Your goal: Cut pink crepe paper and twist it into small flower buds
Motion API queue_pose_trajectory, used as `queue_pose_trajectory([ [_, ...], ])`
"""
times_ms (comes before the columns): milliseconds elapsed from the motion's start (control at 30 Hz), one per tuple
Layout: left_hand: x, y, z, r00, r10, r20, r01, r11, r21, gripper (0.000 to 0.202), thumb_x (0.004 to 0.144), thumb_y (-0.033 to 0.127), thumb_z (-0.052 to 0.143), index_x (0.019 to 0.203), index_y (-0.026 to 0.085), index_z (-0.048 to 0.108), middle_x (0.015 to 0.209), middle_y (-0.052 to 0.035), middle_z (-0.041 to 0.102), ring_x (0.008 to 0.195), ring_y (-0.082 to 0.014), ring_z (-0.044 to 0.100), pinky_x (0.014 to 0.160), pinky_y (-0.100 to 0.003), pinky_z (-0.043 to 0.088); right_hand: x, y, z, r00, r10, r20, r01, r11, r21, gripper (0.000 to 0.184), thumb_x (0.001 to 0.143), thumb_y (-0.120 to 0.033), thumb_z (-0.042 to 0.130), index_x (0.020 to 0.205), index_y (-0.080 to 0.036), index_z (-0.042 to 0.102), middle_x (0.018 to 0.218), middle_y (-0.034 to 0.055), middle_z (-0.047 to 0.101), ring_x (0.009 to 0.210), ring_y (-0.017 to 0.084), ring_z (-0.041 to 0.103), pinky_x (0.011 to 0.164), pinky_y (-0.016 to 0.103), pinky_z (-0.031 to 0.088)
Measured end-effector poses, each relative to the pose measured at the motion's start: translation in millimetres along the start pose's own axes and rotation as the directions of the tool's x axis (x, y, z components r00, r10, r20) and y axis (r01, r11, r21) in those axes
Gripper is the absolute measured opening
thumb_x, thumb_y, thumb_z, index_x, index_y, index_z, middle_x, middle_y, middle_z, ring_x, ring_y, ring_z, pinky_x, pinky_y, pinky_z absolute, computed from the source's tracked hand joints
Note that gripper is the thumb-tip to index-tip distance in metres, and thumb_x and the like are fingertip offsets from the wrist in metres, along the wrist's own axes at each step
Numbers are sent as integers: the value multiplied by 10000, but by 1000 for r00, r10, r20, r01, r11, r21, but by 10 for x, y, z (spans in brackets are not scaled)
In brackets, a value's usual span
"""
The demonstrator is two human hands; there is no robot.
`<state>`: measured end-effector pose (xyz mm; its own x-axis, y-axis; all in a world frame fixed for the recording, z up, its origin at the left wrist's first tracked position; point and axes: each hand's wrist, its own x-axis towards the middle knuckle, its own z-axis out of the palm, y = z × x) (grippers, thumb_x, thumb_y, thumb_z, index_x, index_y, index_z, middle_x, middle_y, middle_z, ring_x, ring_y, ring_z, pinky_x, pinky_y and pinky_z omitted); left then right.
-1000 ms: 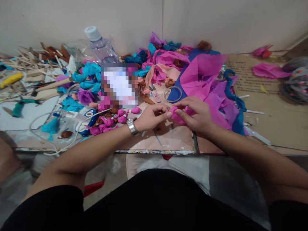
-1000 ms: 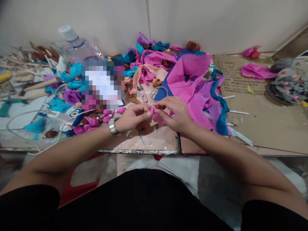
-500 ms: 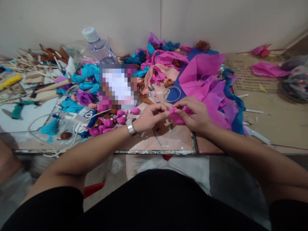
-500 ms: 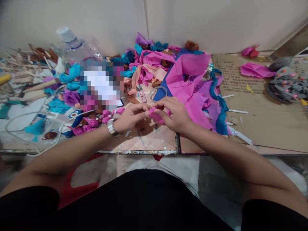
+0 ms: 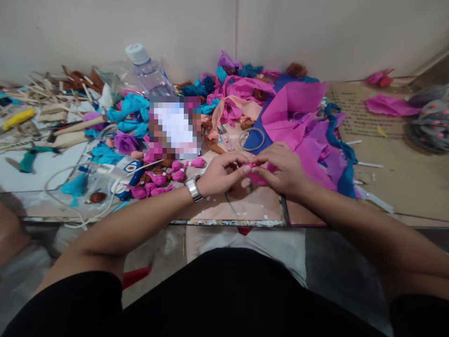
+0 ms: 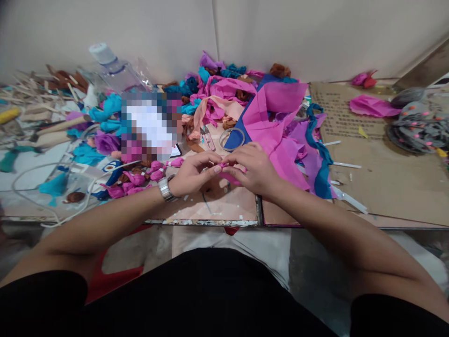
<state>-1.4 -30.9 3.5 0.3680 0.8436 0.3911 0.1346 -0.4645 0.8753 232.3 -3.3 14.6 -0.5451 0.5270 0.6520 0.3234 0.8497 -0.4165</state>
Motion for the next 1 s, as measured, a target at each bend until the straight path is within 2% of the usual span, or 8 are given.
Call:
queue_pose_trajectory([
  [167, -1, 19, -10, 999, -16, 41, 16, 1000, 5, 347, 1028, 504, 714, 984, 173, 810, 999, -99, 809, 924, -188, 733, 868, -319, 571, -1, -25, 6, 1000, 14, 14, -14, 1000, 17, 305, 1060, -541, 690, 931, -270, 743, 854, 14, 811, 806, 225, 732, 896, 467, 489],
  [333, -4, 7, -4, 999, -36, 19, 37, 998, -57, 328, 1018, 497, 731, 1006, 179, 810, 1034, -100, 810, 961, -194, 743, 897, -327, 576, -23, -27, 9, 1000, -18, -14, 18, 998, 59, 238, 1023, -498, 765, 1039, -260, 764, 901, 22, 818, 839, 227, 752, 930, 461, 488],
  [533, 3, -12, -1, 1000, -29, 4, 29, 998, -54, 321, 1018, 492, 726, 995, 181, 805, 1015, -93, 810, 946, -191, 737, 897, -329, 574, -39, -28, 33, 998, 51, 28, -53, 995, 80, 170, 1037, -443, 746, 1075, -280, 775, 964, 35, 833, 945, 256, 768, 949, 482, 506],
  [733, 13, 11, -21, 1000, 19, 0, -19, 999, -31, 311, 1036, 470, 701, 979, 179, 793, 978, -81, 802, 905, -181, 729, 855, -314, 569, -20, -53, 15, 1000, 5, -14, -4, 997, 71, 172, 1046, -454, 737, 1067, -289, 778, 915, 17, 831, 832, 225, 757, 908, 466, 508],
  [833, -1, 12, -37, 996, 85, 27, -87, 993, 83, 306, 1062, 447, 657, 1010, 180, 797, 993, -98, 799, 923, -193, 740, 872, -330, 579, -21, -51, 13, 1000, 11, -20, -10, 998, 63, 172, 1039, -451, 747, 1013, -284, 778, 900, 15, 832, 830, 223, 754, 904, 465, 506],
  [1000, -17, 2, -50, 964, 259, 59, -265, 926, 269, 269, 1082, 376, 611, 1068, 193, 807, 1052, -128, 805, 984, -215, 760, 905, -356, 591, -26, -42, 20, 999, 28, -16, -27, 996, 89, 171, 1017, -447, 773, 993, -279, 772, 876, 8, 821, 807, 220, 746, 903, 461, 513],
])
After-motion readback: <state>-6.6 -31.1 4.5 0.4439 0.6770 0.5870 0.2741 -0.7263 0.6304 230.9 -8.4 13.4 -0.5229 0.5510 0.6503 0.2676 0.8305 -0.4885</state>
